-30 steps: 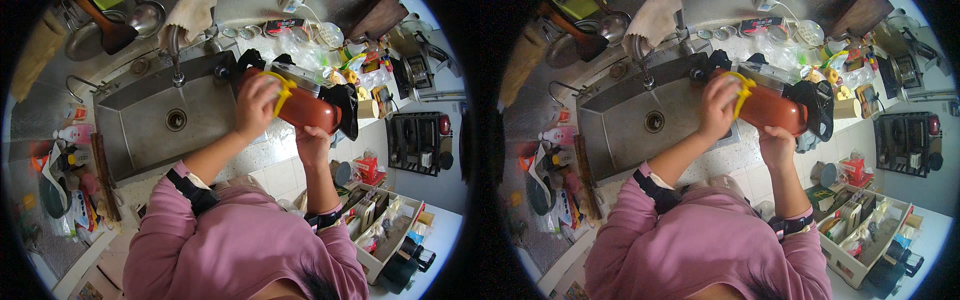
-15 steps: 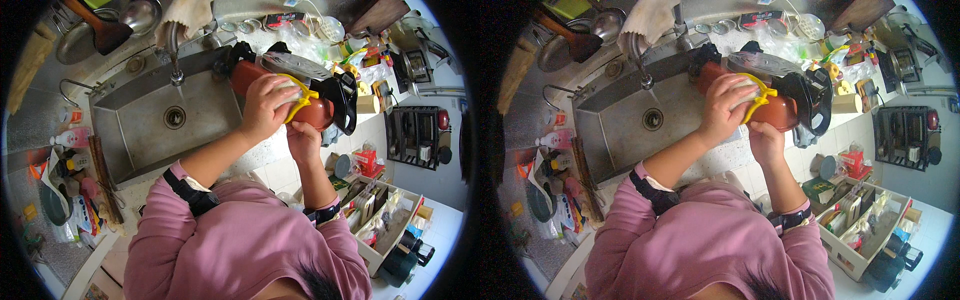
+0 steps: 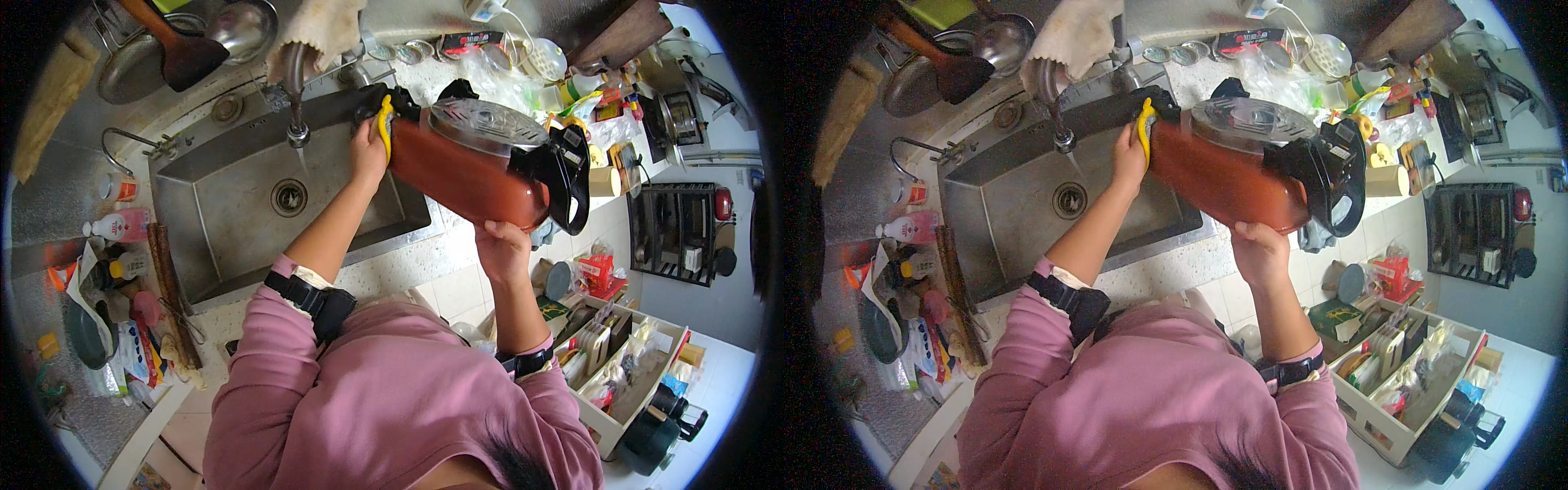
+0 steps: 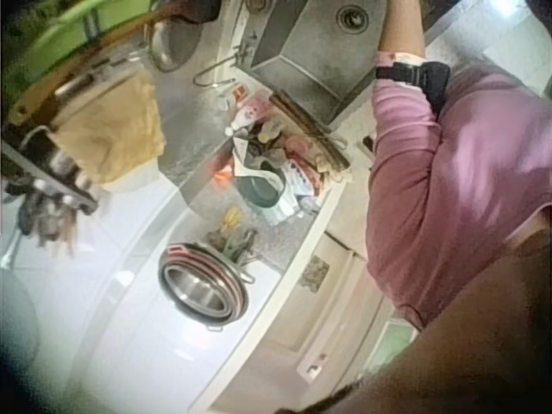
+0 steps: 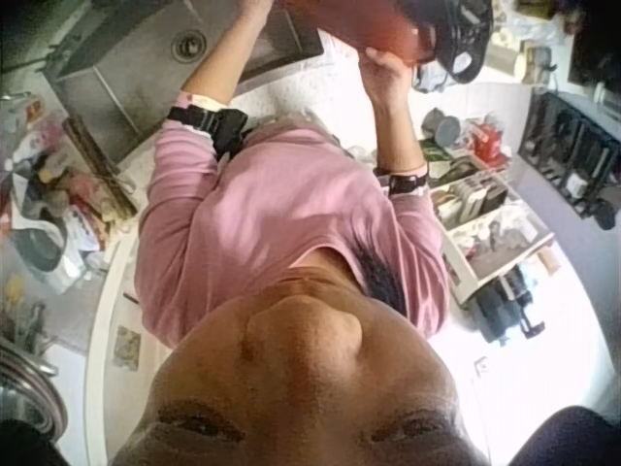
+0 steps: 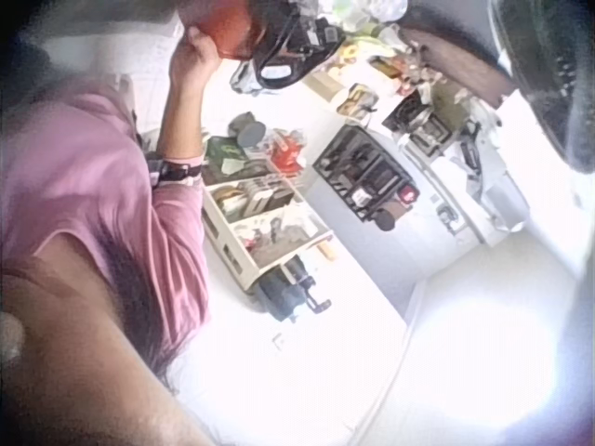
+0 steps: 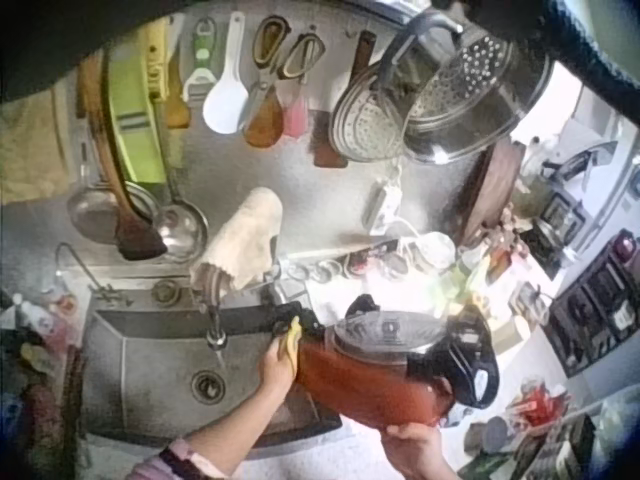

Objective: The person washes a reddish-brown square electric grill pan and its glass lid in a kitchen sink. They scrub the pan's exterior and interior with a yellow sponge under running water, then wipe the interior with a cloth. Finally, they wash the glass lid with the sponge and rinse it.

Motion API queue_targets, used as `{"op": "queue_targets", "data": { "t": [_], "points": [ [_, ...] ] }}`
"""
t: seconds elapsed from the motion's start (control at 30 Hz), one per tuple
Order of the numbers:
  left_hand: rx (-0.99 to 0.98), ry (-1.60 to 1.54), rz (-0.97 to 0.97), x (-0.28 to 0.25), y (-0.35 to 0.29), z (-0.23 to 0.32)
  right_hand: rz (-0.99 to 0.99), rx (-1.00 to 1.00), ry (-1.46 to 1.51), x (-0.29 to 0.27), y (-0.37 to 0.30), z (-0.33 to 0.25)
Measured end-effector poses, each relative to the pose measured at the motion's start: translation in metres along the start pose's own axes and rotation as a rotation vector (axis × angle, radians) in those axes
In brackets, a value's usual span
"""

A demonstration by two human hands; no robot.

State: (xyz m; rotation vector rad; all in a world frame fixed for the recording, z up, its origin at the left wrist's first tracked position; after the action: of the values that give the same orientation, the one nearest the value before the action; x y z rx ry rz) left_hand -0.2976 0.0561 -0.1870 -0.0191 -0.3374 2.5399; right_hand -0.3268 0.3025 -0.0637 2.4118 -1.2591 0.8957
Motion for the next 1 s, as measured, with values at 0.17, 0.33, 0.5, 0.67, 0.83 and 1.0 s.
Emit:
{"op": "queue_targets", "data": {
  "t": [0.17,0.33,0.5,0.67,0.83,1.0],
  "points": [
    [-0.448,-0.525,-0.146,0.009,-0.014,-0.043,-0.029,0.021,-0.035,-0.005,-0.012,-0.004],
    [-0.644,-0.835,-0.283,0.011,-0.037,-0.047,-0.068,0.154,-0.033,-0.013,-0.035,-0.005],
    [-0.736,-0.919,-0.349,-0.006,-0.054,-0.048,-0.087,0.243,-0.109,-0.025,-0.048,-0.001],
    [-0.749,-0.931,-0.343,-0.021,-0.064,-0.060,-0.107,0.236,-0.126,-0.031,-0.050,-0.001],
    [-0.557,-0.829,-0.432,-0.040,-0.067,-0.067,-0.114,0.198,-0.086,-0.036,-0.046,-0.014],
    [-0.328,-0.321,-0.527,-0.057,-0.069,-0.076,-0.062,0.128,-0.106,-0.055,-0.040,-0.037]
  ]
}}
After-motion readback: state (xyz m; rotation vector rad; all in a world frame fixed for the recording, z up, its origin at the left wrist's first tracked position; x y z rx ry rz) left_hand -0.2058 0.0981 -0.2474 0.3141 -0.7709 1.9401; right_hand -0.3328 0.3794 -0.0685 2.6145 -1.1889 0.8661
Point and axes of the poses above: each hand's wrist, its own y-axis towards the middle knuckle, its own x-axis out of the palm, z = x × y, the point moved 8 cm from there along y, towards the middle knuckle, and after that the axes turned 6 degrees about -x, right-handed, at the moved point
